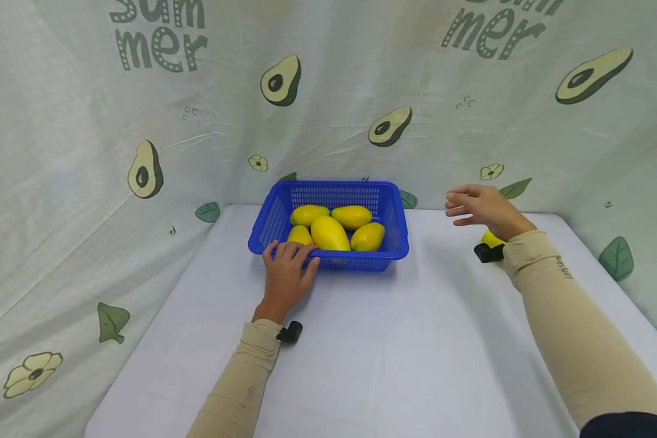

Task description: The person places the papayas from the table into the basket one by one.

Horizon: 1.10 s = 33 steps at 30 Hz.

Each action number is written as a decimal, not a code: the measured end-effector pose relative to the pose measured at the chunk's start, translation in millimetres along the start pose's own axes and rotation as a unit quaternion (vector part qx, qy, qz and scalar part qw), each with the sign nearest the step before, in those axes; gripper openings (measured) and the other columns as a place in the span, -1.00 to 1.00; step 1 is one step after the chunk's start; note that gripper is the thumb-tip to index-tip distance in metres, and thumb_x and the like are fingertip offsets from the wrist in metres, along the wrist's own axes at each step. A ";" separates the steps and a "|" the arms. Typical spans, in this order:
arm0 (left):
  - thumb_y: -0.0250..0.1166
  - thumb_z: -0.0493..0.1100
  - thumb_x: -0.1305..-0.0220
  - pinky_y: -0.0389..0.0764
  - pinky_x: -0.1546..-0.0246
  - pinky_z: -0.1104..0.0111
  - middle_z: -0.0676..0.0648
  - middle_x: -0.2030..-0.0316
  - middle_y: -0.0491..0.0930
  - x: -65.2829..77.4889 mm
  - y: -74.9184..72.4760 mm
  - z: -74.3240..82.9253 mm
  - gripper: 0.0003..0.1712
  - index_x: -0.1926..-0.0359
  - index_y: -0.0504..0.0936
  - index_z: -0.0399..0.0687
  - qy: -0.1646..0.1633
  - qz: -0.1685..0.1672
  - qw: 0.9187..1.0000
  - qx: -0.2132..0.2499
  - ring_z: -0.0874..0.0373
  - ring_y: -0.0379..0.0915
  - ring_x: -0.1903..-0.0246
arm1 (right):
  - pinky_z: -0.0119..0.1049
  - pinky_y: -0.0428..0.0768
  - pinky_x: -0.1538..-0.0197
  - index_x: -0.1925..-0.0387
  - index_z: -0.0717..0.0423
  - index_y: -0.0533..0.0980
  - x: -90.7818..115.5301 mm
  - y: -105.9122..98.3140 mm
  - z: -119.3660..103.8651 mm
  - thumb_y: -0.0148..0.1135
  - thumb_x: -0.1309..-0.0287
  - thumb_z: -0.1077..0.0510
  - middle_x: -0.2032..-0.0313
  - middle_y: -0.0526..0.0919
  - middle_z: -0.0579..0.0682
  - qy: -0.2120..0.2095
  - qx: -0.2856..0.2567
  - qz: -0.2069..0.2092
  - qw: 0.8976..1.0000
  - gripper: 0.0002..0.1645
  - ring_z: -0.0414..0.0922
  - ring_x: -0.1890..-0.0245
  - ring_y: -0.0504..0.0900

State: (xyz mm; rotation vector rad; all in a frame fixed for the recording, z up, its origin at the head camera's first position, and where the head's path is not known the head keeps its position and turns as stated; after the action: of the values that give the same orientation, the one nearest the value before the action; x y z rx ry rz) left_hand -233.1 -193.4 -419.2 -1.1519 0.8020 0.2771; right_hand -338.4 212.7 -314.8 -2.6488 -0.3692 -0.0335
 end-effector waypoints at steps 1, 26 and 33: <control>0.17 0.06 -0.44 -0.02 -0.34 -0.14 -0.10 0.11 0.61 0.1 0.2 -0.4 -0.65 -0.08 0.66 0.04 -0.001 -0.001 1.000 -0.001 -0.08 0.42 -0.07 | -0.03 0.60 -0.09 -0.39 0.29 0.23 1.3 -3.2 1.3 0.16 -0.32 -0.32 -0.17 0.46 0.26 0.000 0.000 -0.001 1.000 -0.06 -0.14 0.06 0.68; 0.16 0.07 -0.44 -0.02 -0.34 -0.13 -0.07 0.11 0.61 0.2 1.4 -1.0 -0.65 -0.09 0.66 0.06 -0.002 -0.004 1.000 -0.007 -0.06 0.41 -0.07 | 0.10 0.54 -0.13 -0.35 0.38 0.28 24.1 -61.9 58.9 -0.11 -0.41 -0.39 -0.23 0.37 0.45 0.030 0.202 0.059 0.977 -0.05 0.28 -0.09 0.47; 0.17 0.07 -0.44 -0.03 -0.35 -0.13 -0.08 0.10 0.61 -0.1 -0.4 -0.7 -0.65 -0.09 0.66 0.05 -0.003 -0.006 1.000 -0.010 -0.07 0.41 -0.08 | 0.38 0.28 -0.22 -0.30 0.42 0.30 32.1 -72.0 81.1 -0.14 -0.44 -0.35 -0.25 0.26 0.54 0.072 0.254 0.081 0.961 -0.09 0.43 -0.15 0.28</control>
State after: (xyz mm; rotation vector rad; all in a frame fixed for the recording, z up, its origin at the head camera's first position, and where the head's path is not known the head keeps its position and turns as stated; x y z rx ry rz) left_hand -233.2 -194.2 -419.0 -1.1728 0.7876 0.2791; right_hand -329.6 318.9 -352.6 -2.1420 -0.0914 -0.0689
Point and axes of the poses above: each hand's wrist, its own x-axis away from the middle knuckle, its own y-axis out of the palm, z = x × y, the point moved 3 cm from there along -x, towards the middle knuckle
